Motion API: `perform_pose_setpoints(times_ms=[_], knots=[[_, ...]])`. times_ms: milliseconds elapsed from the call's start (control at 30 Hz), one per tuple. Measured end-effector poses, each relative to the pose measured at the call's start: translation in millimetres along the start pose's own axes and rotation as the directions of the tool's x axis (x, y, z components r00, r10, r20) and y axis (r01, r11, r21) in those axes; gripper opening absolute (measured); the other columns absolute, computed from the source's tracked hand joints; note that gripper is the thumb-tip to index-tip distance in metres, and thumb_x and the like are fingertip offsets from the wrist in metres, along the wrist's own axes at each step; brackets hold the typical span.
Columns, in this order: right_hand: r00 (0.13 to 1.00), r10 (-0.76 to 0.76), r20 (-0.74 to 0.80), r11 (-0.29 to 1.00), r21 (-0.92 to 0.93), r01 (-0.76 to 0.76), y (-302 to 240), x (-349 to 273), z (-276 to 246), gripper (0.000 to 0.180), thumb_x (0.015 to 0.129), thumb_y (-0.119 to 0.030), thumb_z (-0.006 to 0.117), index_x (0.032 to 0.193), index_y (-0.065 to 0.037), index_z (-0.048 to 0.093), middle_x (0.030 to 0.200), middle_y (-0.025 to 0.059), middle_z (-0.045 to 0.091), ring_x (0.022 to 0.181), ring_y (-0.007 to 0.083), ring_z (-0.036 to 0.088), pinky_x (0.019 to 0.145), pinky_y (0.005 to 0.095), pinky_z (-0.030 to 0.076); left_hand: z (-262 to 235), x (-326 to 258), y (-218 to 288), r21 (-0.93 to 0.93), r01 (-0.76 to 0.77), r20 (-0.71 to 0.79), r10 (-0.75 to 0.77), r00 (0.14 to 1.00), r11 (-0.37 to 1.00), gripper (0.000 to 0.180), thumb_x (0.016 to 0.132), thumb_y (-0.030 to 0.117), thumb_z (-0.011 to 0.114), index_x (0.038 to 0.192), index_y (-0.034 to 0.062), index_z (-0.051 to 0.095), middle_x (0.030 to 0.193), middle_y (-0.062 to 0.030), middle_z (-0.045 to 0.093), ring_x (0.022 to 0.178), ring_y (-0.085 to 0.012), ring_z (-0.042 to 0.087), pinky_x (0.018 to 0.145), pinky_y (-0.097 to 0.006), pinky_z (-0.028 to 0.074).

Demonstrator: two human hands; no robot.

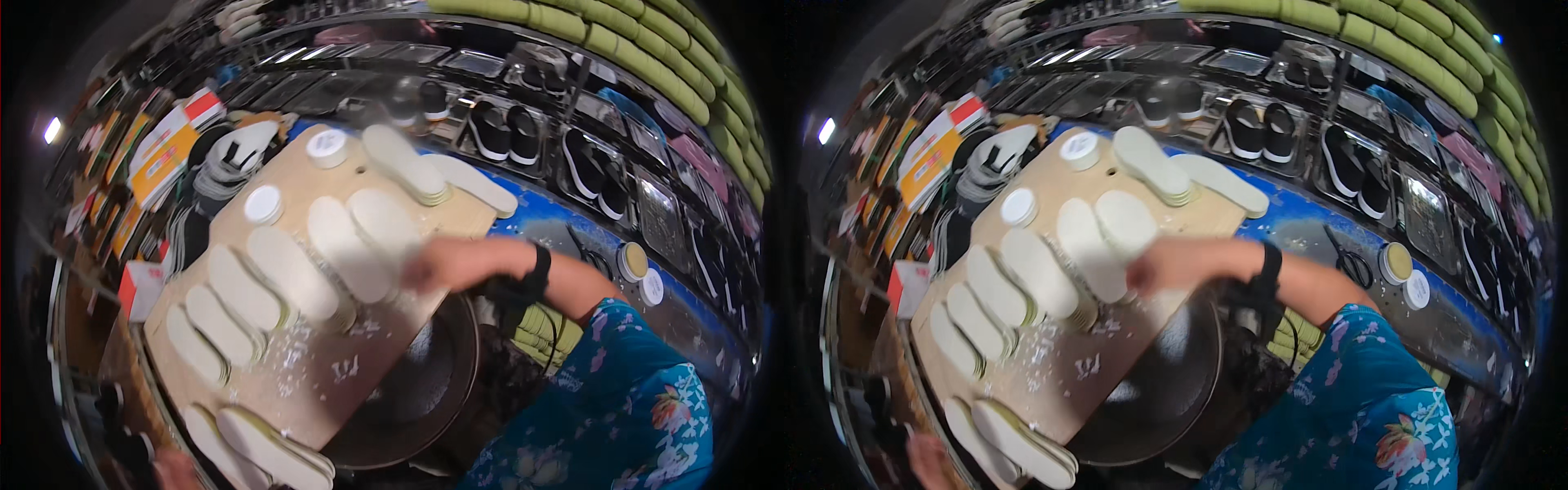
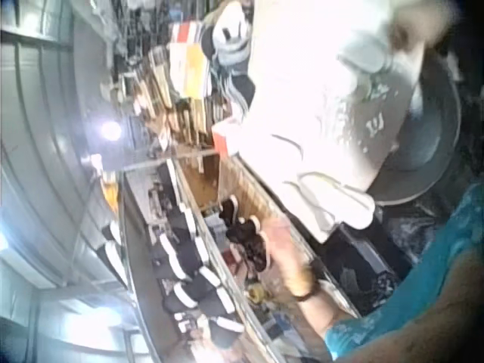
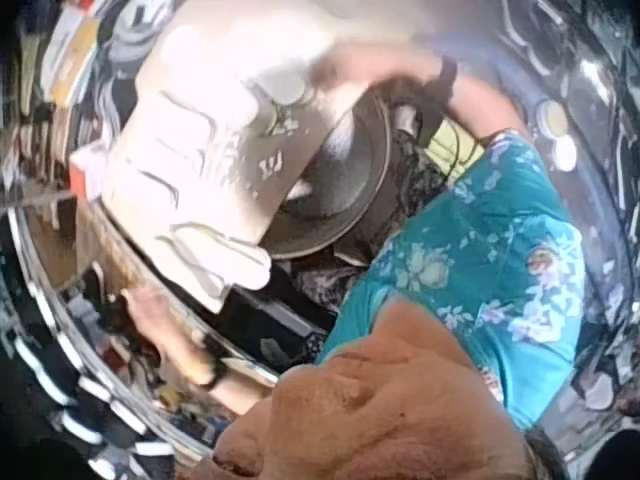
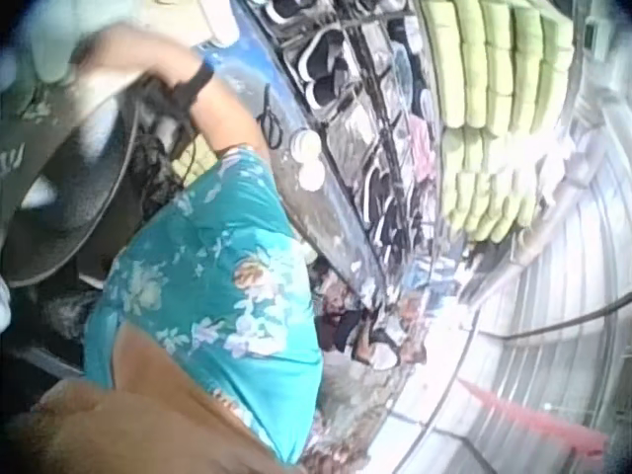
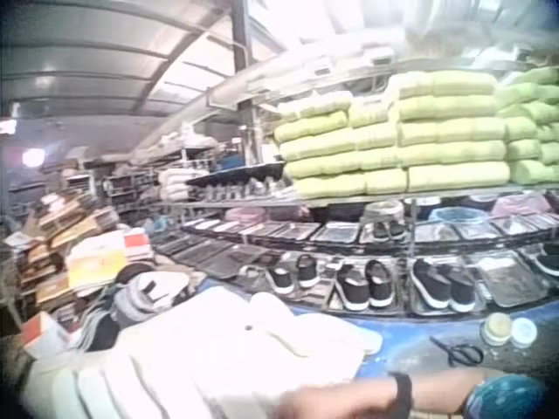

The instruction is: Inserting insoles into shoes and trimming excess material with scissors.

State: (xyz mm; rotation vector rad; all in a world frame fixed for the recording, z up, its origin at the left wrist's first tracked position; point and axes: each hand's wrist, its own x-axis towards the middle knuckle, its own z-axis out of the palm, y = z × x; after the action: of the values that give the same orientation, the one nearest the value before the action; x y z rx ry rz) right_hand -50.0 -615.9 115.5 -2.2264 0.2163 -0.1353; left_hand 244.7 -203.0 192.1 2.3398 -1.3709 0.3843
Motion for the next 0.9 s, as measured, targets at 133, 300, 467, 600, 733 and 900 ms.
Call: perform_pose_setpoints(times_ms=[133,300,467,600,733,900], knots=[[0.804,0.184,-0.566,0.966,-0.048,-0.255,128.9,7.0,-145.0,0.025,0.074,-0.022,0.064,0.093,-0.007,0.066,0.077,0.0074,0.067,0.069,0.0155,0.062,0.067,0.0285,0.049,131.3,-78.9,130.4,-0.56,0.335,0.559,0.047,0.828,0.758,0.017,0.089,0.012,0.051,0.097,0.0001,0.06,0.092,-0.0151,0.063,0.086,-0.0275,0.061,0.081,-0.036,0.047],[0.526,0.177,-0.832,0.729,-0.248,-0.638,273.2,42.5,-282.1,0.058,0.075,-0.015,0.054,0.131,-0.006,0.04,0.119,0.0248,0.052,0.11,0.0374,0.052,0.088,0.0439,0.044,216.3,-151.5,187.6,-0.306,0.142,0.62,0.083,0.781,0.941,0.017,0.083,0.012,0.055,0.096,0.0017,0.061,0.078,-0.0173,0.06,0.068,-0.0363,0.057,0.063,-0.042,0.048],[0.581,0.309,-0.753,0.601,-0.319,-0.733,282.5,132.6,-284.3,0.061,0.075,-0.023,0.061,0.131,-0.01,0.04,0.117,0.0229,0.054,0.108,0.0371,0.053,0.091,0.041,0.043,225.6,-158.7,192.4,-0.06,0.117,0.688,-0.044,0.724,0.991,0.019,0.08,0.012,0.055,0.095,0.0027,0.061,0.073,-0.0168,0.057,0.064,-0.0361,0.055,0.06,-0.043,0.046],[0.747,0.308,-0.59,0.496,-0.57,-0.655,314.6,164.4,-303.5,0.042,0.075,-0.035,0.065,0.109,-0.01,0.063,0.111,0.0122,0.062,0.103,0.0304,0.058,0.088,0.039,0.045,231.0,-157.1,190.4,-0.096,0.092,0.64,-0.01,0.768,0.991,0.019,0.079,0.011,0.055,0.095,0.0032,0.062,0.071,-0.0163,0.056,0.062,-0.0356,0.054,0.058,-0.044,0.045],[0.697,-0.023,-0.717,0.485,-0.618,-0.619,307.2,143.5,-302.7,0.022,0.081,-0.026,0.059,0.095,-0.013,0.069,0.091,0.0081,0.067,0.088,0.0283,0.063,0.079,0.0369,0.05,229.8,-155.1,192.3,-0.1,0.07,0.541,-0.005,0.841,0.993,0.02,0.078,0.011,0.055,0.095,0.0037,0.062,0.07,-0.0158,0.055,0.06,-0.0351,0.053,0.057,-0.044,0.044],[0.398,0.25,-0.883,0.968,0.237,-0.083,141.4,51.8,-272.7,0.058,0.077,-0.028,0.065,0.126,-0.012,0.038,0.078,0.0173,0.066,0.066,0.0261,0.065,0.062,0.0404,0.05,224.9,-149.8,204.0,-0.029,0.019,0.479,-0.003,0.878,0.999,0.021,0.079,0.012,0.055,0.097,0.003,0.061,0.072,-0.0154,0.056,0.062,-0.0345,0.054,0.059,-0.043,0.045]])
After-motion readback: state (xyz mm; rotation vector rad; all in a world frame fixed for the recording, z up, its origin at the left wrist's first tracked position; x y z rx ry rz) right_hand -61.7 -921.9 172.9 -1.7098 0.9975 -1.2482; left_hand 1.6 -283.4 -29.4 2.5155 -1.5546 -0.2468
